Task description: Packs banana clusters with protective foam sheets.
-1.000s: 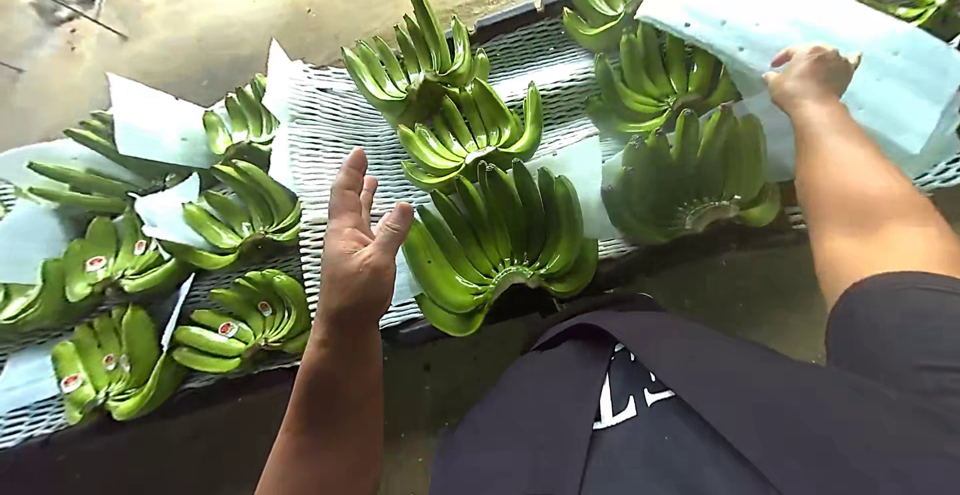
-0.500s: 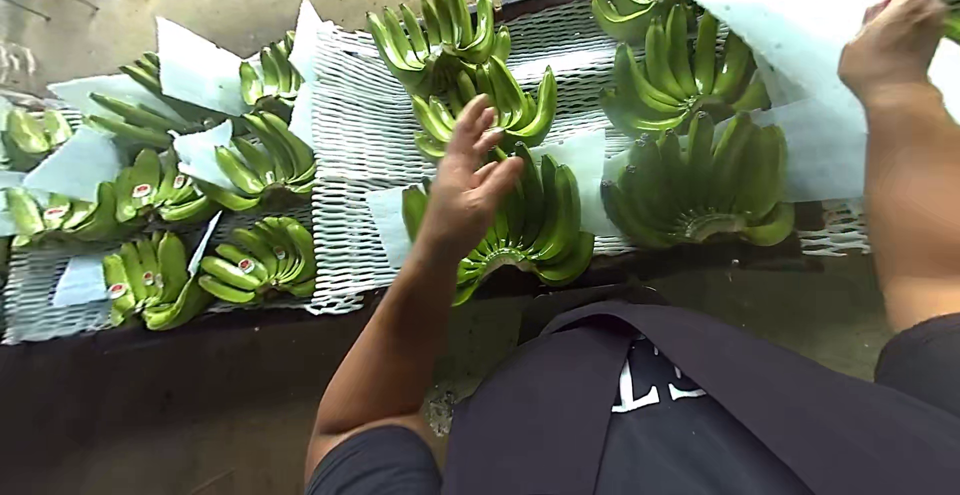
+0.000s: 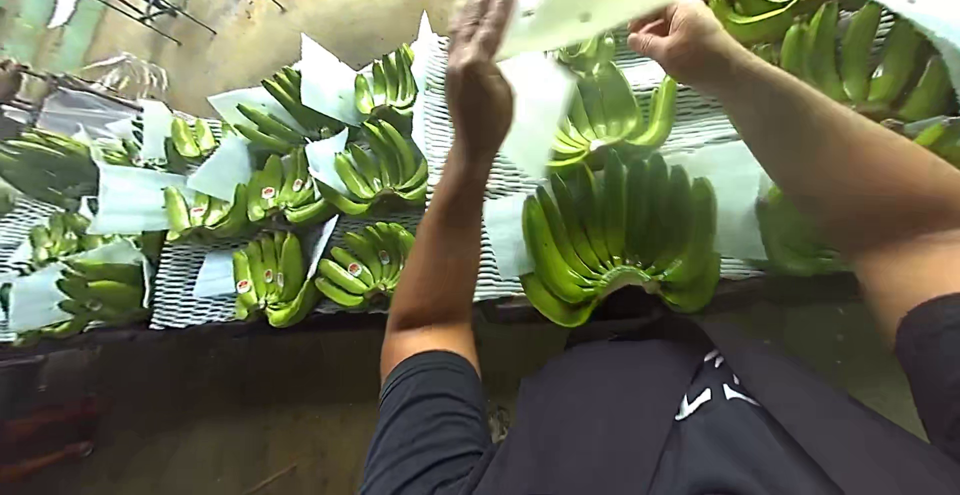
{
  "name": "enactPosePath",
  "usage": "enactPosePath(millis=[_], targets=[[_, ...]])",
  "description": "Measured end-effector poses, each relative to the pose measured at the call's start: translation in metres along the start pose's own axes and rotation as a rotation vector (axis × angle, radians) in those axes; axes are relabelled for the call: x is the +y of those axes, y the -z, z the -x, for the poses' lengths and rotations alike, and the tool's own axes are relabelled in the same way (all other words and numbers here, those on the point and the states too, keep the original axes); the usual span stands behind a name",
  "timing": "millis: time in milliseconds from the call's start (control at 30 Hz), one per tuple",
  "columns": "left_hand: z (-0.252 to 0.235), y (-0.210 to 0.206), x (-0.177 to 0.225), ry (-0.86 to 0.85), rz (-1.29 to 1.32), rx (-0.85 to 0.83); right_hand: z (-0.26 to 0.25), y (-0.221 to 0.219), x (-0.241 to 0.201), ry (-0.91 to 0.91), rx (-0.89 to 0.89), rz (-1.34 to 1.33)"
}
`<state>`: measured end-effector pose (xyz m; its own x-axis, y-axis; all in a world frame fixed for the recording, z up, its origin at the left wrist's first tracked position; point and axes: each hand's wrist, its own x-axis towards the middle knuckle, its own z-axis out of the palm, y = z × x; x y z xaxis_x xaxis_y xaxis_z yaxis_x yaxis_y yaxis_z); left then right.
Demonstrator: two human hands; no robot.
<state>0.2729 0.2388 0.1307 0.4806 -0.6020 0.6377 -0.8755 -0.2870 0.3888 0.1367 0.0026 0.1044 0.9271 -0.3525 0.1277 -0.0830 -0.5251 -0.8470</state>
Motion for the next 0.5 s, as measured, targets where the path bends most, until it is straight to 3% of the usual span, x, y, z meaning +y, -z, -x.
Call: enactPosePath(millis=[67, 133, 233, 267, 367, 500], targets=[[-0.007, 0.038, -0.038, 0.169, -0.315, -0.203, -0.04, -0.013, 0.042, -0.146, -0.059, 0.165], [-0.011, 0.043, -0.065, 0.353, -0.389, -0.539, -0.074, -0.033, 0.077, -0.296, -0.134, 0.296], [-0.002, -0.004, -0.107, 0.609, -0.034, -0.925, -0.107, -0.061, 0.112, -0.416, -0.276, 0.48], [0.009, -0.026, -0.122, 0.745, 0.184, -0.953, -0.114, -0.07, 0.123, -0.455, -0.309, 0.511], [0.039, -0.081, -0.146, 1.056, 0.731, -0.829, -0.125, -0.086, 0.145, -0.501, -0.283, 0.45], [0.049, -0.12, -0.141, 1.101, 1.178, -0.644, -0.107, -0.084, 0.137, -0.496, -0.187, 0.183]])
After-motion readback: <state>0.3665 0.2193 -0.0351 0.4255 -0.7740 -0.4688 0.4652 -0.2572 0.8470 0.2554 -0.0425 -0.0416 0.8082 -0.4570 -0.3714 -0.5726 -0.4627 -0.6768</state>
